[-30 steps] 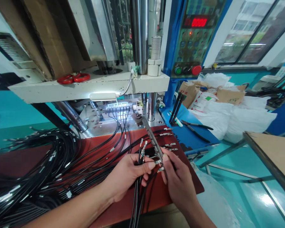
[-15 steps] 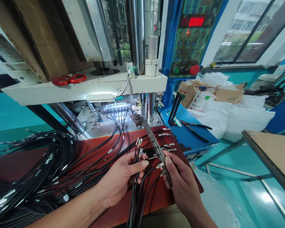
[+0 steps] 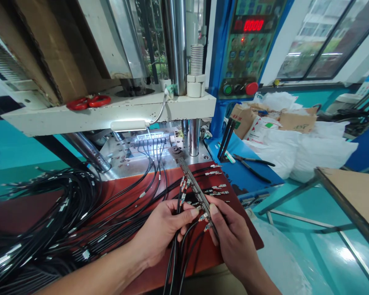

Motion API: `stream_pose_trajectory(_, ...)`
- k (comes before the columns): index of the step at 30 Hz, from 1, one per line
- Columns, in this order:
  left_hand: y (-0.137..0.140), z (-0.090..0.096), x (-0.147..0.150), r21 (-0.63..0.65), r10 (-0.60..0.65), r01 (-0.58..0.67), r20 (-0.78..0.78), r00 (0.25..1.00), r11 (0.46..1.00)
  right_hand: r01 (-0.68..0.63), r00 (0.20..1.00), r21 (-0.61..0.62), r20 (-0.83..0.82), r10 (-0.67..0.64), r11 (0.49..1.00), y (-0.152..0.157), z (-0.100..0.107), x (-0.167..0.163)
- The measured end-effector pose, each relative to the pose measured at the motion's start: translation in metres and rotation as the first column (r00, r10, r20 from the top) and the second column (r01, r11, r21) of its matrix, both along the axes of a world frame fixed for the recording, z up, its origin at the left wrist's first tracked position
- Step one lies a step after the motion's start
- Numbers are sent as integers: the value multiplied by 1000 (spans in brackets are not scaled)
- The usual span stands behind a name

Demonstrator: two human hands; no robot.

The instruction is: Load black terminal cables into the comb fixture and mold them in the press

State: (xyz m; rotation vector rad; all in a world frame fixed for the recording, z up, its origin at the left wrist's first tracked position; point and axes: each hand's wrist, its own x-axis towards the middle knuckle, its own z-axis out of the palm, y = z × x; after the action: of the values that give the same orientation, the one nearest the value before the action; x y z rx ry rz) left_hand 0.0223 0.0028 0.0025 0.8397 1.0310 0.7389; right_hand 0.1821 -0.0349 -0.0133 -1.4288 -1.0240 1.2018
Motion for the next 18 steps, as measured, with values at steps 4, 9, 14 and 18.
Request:
stream_pose_trajectory(4, 1, -2, 0, 24, -36, 36, -12, 999, 999, -13, 999, 21, 44, 12, 1000, -1, 1, 0)
stream_pose_trajectory(9, 1, -3, 1, 45, -64, 64, 5, 998, 997, -1, 1000, -15, 18, 2, 1000, -2, 0, -2)
stream_pose_trajectory(14, 3, -3, 0, 27, -65, 64, 17, 998, 998, -19, 997, 27, 74, 17, 999, -3, -2, -5)
stream_pose_trajectory(18, 4, -1, -1, 6, -58, 58, 16, 998, 998, -18, 983, 74, 183, 5, 997, -4, -4, -7)
